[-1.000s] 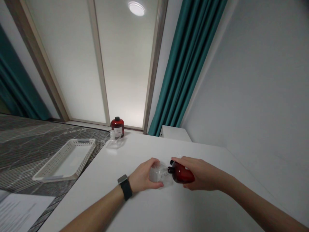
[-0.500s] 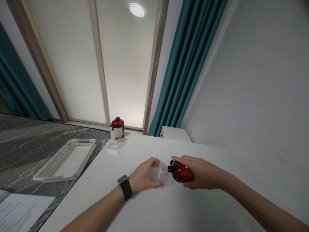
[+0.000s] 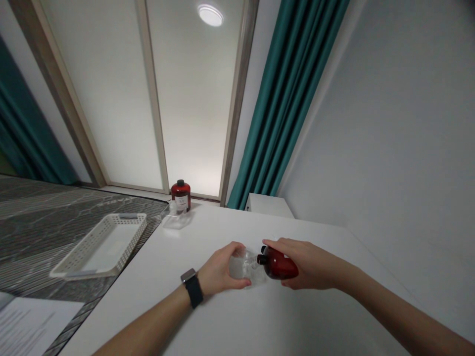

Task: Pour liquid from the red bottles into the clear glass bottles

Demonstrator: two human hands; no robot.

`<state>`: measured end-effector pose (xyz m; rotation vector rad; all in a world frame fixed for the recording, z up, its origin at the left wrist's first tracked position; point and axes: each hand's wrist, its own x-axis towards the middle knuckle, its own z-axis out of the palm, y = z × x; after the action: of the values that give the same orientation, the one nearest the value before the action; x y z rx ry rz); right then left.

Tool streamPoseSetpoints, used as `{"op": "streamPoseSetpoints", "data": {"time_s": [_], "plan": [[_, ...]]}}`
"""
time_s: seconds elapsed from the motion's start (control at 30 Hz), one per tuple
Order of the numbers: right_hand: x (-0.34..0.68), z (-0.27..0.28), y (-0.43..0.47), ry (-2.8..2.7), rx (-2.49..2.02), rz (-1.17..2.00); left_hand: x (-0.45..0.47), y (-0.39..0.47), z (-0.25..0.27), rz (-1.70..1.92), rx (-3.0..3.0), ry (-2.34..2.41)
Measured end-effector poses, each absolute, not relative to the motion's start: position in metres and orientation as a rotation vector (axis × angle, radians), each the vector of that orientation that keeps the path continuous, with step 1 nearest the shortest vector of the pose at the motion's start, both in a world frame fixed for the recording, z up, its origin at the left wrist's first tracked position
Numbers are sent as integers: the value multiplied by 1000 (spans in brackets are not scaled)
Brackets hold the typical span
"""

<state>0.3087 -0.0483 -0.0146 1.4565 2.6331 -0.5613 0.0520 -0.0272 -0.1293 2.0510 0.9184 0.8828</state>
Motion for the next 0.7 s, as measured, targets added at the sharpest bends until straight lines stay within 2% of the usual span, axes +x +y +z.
{"op": "streamPoseSetpoints", "data": {"time_s": [0.7], "plan": [[308,-14,-46,2650,1451,-539,52,-28,-130,918,2063,926]]}}
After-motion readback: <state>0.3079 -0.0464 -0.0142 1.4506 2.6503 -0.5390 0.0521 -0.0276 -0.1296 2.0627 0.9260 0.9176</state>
